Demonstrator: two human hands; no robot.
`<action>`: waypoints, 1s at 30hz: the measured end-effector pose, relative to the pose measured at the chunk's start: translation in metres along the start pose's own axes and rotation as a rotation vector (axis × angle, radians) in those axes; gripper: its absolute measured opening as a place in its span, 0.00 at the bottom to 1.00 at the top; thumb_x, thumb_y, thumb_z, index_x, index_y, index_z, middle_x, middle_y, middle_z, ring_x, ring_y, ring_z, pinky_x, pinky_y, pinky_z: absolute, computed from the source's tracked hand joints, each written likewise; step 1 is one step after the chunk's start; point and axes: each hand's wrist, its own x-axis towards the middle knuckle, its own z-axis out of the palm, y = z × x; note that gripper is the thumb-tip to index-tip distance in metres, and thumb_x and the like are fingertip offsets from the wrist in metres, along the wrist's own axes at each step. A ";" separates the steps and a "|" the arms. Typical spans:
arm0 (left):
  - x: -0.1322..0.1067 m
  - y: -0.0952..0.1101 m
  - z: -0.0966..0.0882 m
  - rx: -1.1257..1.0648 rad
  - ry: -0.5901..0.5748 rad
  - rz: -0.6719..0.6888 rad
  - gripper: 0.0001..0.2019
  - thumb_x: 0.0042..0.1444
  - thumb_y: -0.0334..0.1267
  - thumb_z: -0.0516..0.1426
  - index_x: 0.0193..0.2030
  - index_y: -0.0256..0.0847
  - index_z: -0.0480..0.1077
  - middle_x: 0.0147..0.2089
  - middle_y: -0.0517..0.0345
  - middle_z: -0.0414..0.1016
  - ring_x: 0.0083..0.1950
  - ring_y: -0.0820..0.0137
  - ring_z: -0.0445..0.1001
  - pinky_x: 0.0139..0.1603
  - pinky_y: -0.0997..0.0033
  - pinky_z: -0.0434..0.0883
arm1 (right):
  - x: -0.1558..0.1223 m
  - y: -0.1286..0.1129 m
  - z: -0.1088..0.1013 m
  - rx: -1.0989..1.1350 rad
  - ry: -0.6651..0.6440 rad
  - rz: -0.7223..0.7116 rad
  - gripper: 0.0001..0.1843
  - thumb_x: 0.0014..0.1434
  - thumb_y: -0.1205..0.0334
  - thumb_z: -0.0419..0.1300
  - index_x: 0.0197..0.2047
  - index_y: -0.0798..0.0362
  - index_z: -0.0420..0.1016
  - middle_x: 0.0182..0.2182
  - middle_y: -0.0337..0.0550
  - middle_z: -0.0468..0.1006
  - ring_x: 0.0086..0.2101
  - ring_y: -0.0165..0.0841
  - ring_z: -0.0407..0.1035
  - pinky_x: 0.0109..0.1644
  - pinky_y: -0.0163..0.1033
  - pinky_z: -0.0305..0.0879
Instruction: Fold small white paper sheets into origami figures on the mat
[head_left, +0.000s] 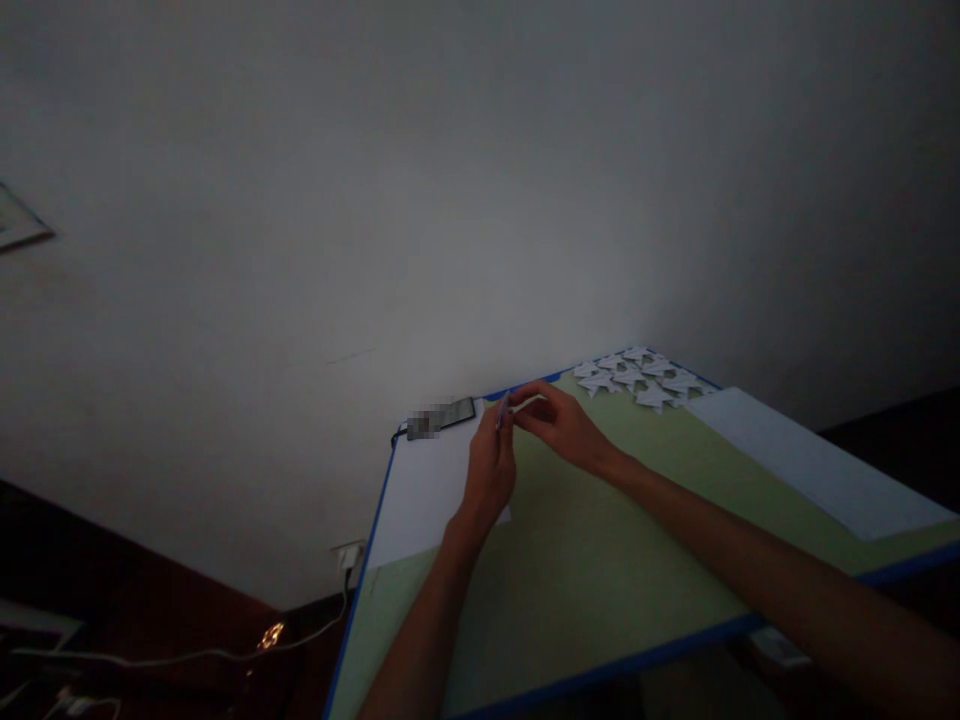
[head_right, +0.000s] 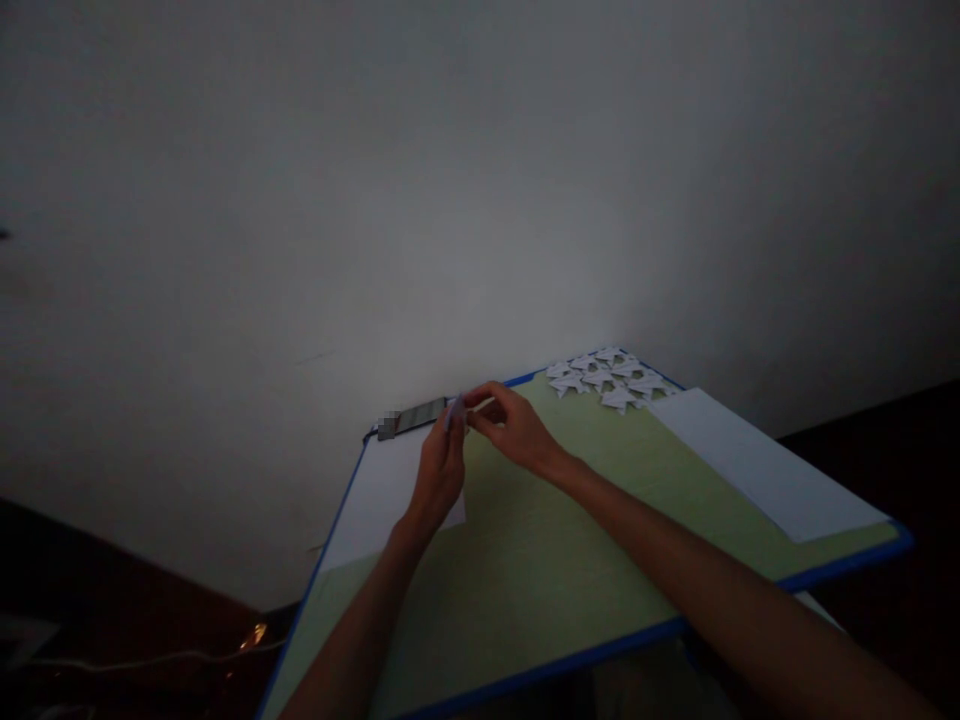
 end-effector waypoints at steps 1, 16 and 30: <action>0.001 -0.001 0.000 0.011 -0.010 -0.004 0.20 0.71 0.47 0.45 0.62 0.42 0.68 0.62 0.44 0.73 0.62 0.61 0.71 0.66 0.53 0.64 | -0.001 -0.002 -0.001 -0.063 0.024 -0.046 0.14 0.60 0.58 0.64 0.49 0.49 0.72 0.45 0.45 0.77 0.38 0.34 0.75 0.43 0.43 0.74; 0.002 0.001 -0.006 -0.048 0.022 -0.158 0.14 0.64 0.49 0.56 0.43 0.39 0.73 0.39 0.53 0.80 0.37 0.67 0.76 0.37 0.70 0.71 | 0.008 0.001 -0.014 -0.192 0.071 0.002 0.10 0.62 0.53 0.61 0.37 0.51 0.76 0.35 0.42 0.79 0.36 0.35 0.73 0.41 0.41 0.68; 0.001 0.006 -0.006 -0.030 0.116 -0.137 0.09 0.62 0.43 0.59 0.41 0.40 0.76 0.41 0.52 0.81 0.39 0.67 0.78 0.40 0.68 0.74 | 0.006 -0.001 -0.012 -0.189 0.055 0.014 0.10 0.60 0.54 0.64 0.40 0.51 0.80 0.38 0.44 0.83 0.39 0.36 0.76 0.41 0.40 0.68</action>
